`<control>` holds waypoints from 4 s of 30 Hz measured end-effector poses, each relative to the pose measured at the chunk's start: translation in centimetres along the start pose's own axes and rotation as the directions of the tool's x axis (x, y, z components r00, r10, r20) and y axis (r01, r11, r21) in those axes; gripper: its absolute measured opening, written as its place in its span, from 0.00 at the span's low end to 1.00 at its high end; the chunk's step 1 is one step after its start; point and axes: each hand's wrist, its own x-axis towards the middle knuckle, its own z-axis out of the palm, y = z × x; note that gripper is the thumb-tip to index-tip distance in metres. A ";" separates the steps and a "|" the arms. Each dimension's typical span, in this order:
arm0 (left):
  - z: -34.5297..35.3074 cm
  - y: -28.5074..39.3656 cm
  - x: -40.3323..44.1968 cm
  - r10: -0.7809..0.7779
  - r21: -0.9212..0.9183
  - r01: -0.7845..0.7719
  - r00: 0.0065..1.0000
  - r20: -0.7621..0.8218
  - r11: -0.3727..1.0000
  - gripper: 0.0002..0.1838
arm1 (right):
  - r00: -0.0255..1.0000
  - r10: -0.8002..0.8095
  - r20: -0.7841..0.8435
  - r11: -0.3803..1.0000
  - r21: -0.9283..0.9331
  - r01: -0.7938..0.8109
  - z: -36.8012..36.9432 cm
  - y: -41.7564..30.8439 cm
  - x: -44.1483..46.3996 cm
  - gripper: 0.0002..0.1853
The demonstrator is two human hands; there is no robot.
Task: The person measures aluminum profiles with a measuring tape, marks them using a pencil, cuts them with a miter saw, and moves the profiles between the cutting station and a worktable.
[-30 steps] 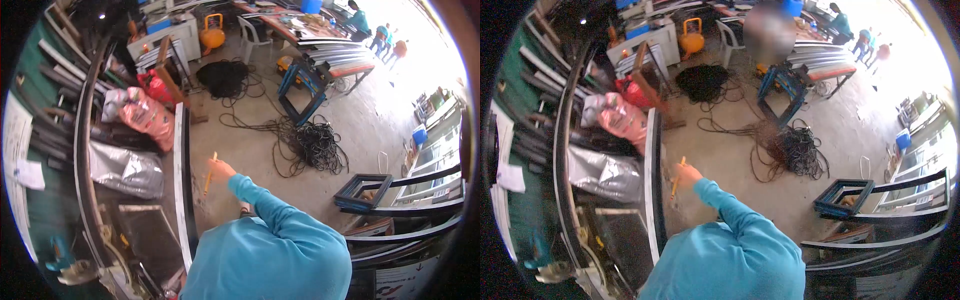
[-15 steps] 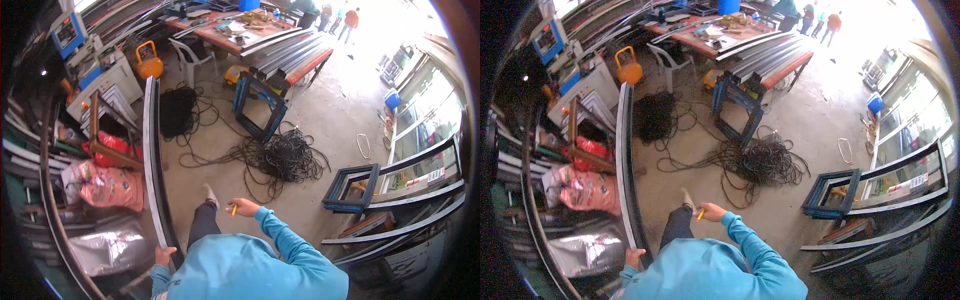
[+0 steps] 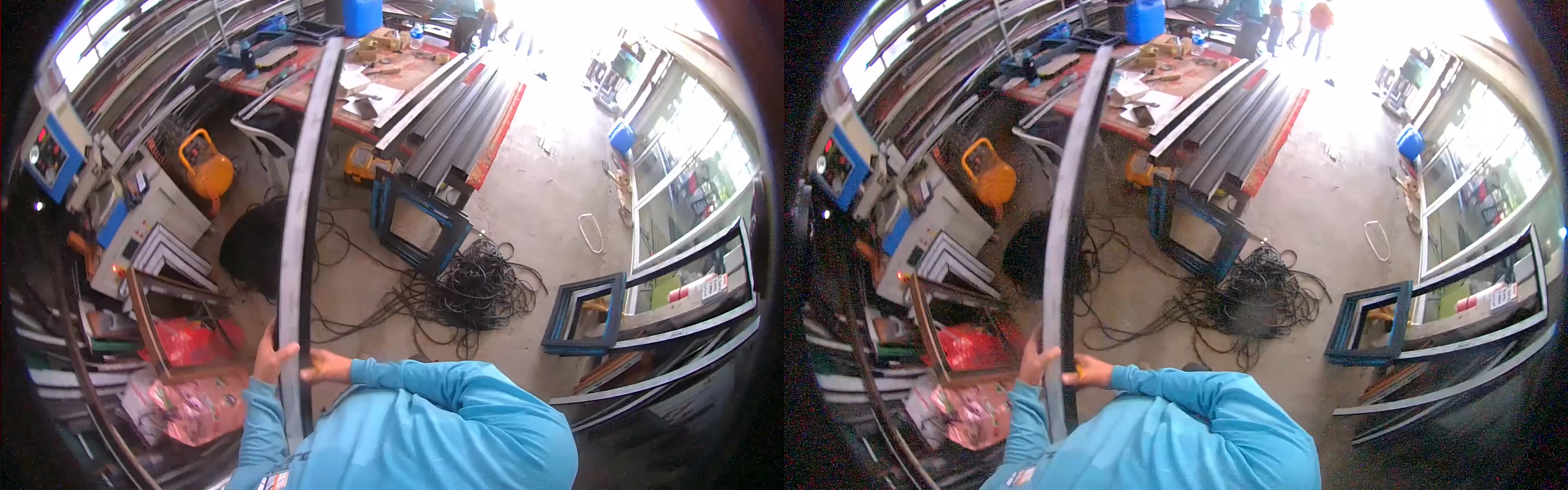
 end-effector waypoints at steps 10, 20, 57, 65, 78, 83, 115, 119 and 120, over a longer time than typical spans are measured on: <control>-1.7 -0.2 6.3 -0.195 0.644 0.132 0.980 0.027 0.753 0.60 | 0.822 -0.197 -0.534 0.966 0.035 0.255 -21.4 -15.9 8.4 0.39; -5.5 0.1 13.8 -0.350 0.685 0.345 0.926 -0.138 0.642 0.47 | 0.340 -0.150 -0.928 0.984 -0.106 0.146 -41.5 -25.5 12.7 0.39; 31.2 -0.1 84.7 -0.055 0.661 -0.169 0.951 0.304 0.731 0.49 | 0.264 -0.207 -0.942 0.969 -0.160 0.189 -47.0 -29.3 7.1 0.21; 30.9 0.0 84.0 -0.052 0.827 -0.256 0.945 0.324 0.501 0.58 | 0.248 -0.273 -0.929 0.955 -0.231 0.185 -45.8 -29.2 5.2 0.20; 11.7 -3.4 68.8 -0.025 0.540 -0.179 0.937 0.348 0.822 0.26 | 0.510 -0.245 -0.825 0.848 -0.437 -0.300 -43.0 -27.6 4.4 0.22; -1.1 -13.1 52.9 -0.387 0.773 0.064 0.889 0.242 0.631 0.24 | 0.530 -0.412 -0.741 0.828 -0.548 -0.123 -48.8 -27.9 9.0 0.23; -8.4 -20.5 -4.2 -0.590 -0.122 0.652 0.569 -0.573 0.748 0.21 | -0.058 -0.302 -0.952 0.861 -0.246 -0.445 -56.5 -32.3 21.6 0.40; -6.6 -20.9 -8.4 -0.744 -0.320 0.740 0.350 -0.568 0.592 0.20 | -0.017 -0.317 -0.948 0.851 -0.277 -0.446 -56.0 -33.3 21.0 0.36; -5.3 -21.6 -9.5 -0.750 -0.334 0.739 0.337 -0.569 0.585 0.20 | -0.034 -0.290 -0.956 0.848 -0.240 -0.472 -55.1 -33.7 20.8 0.36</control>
